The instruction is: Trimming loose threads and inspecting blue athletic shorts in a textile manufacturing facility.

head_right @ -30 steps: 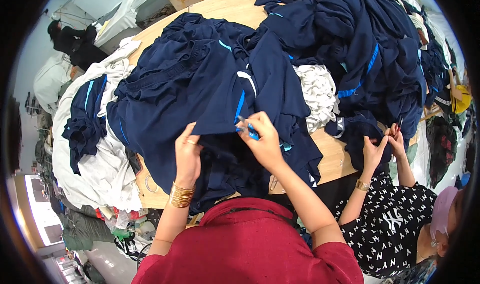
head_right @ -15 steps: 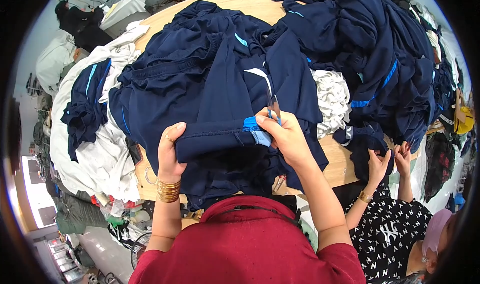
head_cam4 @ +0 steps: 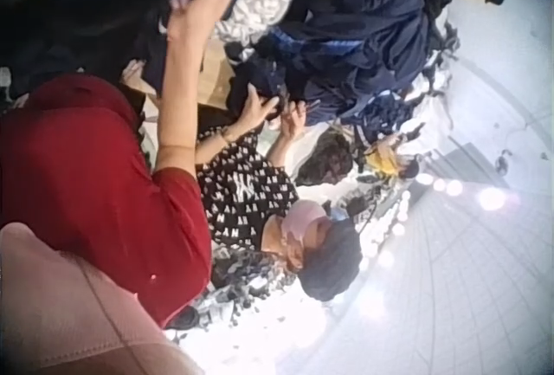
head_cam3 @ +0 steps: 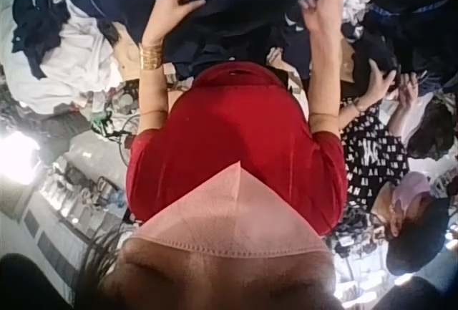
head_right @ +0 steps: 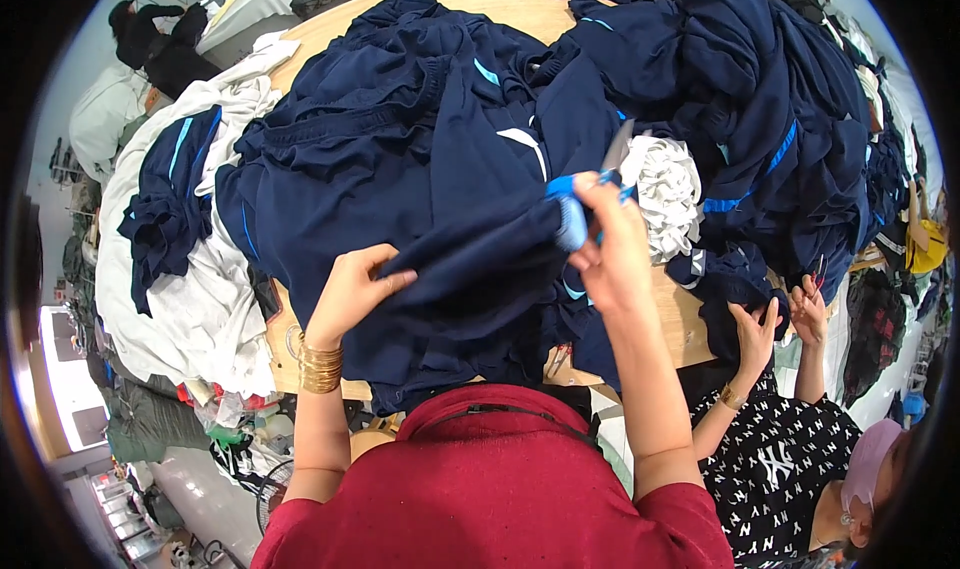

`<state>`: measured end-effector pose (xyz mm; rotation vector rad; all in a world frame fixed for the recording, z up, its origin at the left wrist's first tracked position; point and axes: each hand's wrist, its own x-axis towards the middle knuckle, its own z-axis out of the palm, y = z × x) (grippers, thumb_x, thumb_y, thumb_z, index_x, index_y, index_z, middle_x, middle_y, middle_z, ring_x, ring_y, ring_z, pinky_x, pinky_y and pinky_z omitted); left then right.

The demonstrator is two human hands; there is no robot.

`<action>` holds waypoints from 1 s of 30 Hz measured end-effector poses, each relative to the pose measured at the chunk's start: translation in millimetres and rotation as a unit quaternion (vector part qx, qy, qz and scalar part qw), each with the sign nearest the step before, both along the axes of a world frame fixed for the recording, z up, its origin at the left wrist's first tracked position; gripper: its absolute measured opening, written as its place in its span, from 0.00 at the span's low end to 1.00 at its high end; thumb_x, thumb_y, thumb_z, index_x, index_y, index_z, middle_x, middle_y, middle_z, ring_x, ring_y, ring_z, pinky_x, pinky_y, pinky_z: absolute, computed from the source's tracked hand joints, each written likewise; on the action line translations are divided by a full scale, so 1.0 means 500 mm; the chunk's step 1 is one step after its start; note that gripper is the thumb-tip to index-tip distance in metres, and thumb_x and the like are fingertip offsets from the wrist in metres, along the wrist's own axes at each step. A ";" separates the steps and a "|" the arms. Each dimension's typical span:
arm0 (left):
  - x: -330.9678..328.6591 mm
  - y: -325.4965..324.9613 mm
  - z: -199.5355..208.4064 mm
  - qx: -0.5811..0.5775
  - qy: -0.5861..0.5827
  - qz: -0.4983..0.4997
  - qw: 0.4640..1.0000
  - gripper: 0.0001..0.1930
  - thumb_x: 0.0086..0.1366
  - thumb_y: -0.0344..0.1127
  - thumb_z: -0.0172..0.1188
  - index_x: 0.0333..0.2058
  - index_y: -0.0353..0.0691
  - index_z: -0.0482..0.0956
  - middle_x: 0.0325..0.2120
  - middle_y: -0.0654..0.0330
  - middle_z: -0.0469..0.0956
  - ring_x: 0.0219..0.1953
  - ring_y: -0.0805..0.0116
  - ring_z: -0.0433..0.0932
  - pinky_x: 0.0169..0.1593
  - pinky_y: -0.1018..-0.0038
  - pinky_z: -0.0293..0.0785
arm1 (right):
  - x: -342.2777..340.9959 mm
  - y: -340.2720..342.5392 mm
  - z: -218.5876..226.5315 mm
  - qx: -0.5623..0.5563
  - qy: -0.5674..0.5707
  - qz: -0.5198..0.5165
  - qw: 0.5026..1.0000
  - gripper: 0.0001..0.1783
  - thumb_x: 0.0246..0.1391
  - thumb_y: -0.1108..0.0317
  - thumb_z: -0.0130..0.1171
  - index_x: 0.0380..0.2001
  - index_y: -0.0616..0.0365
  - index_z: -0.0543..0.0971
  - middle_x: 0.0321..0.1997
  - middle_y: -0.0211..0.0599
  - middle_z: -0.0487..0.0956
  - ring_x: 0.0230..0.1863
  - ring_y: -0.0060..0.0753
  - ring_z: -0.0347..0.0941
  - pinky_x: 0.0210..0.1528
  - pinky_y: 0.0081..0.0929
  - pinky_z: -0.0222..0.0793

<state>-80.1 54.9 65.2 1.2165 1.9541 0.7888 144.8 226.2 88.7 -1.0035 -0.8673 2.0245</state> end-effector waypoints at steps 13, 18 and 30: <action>0.032 0.031 -0.056 0.205 -0.656 0.150 0.711 0.16 0.69 0.39 0.44 0.46 0.33 0.72 0.43 0.57 0.77 0.46 0.67 0.76 0.52 0.70 0.71 | -0.046 -0.084 -0.100 0.491 -0.095 0.198 0.843 0.25 0.39 0.70 0.69 0.44 0.58 0.76 0.44 0.38 0.77 0.45 0.34 0.75 0.48 0.25 0.68; 0.020 0.044 -0.039 0.249 -0.751 0.101 0.604 0.19 0.71 0.43 0.39 0.50 0.37 0.71 0.48 0.59 0.75 0.51 0.65 0.73 0.56 0.67 0.67 | -0.045 -0.106 -0.134 0.511 -0.177 0.286 0.791 0.11 0.45 0.72 0.63 0.34 0.61 0.77 0.32 0.38 0.79 0.33 0.34 0.78 0.36 0.25 0.71; 0.007 0.025 0.003 0.099 -0.313 0.190 0.925 0.26 0.70 0.51 0.40 0.34 0.32 0.77 0.30 0.56 0.81 0.32 0.66 0.80 0.39 0.74 0.76 | -0.022 -0.099 -0.033 0.075 -0.059 0.182 0.979 0.09 0.49 0.65 0.63 0.31 0.59 0.82 0.17 0.15 0.67 0.17 0.06 0.54 0.19 0.12 0.45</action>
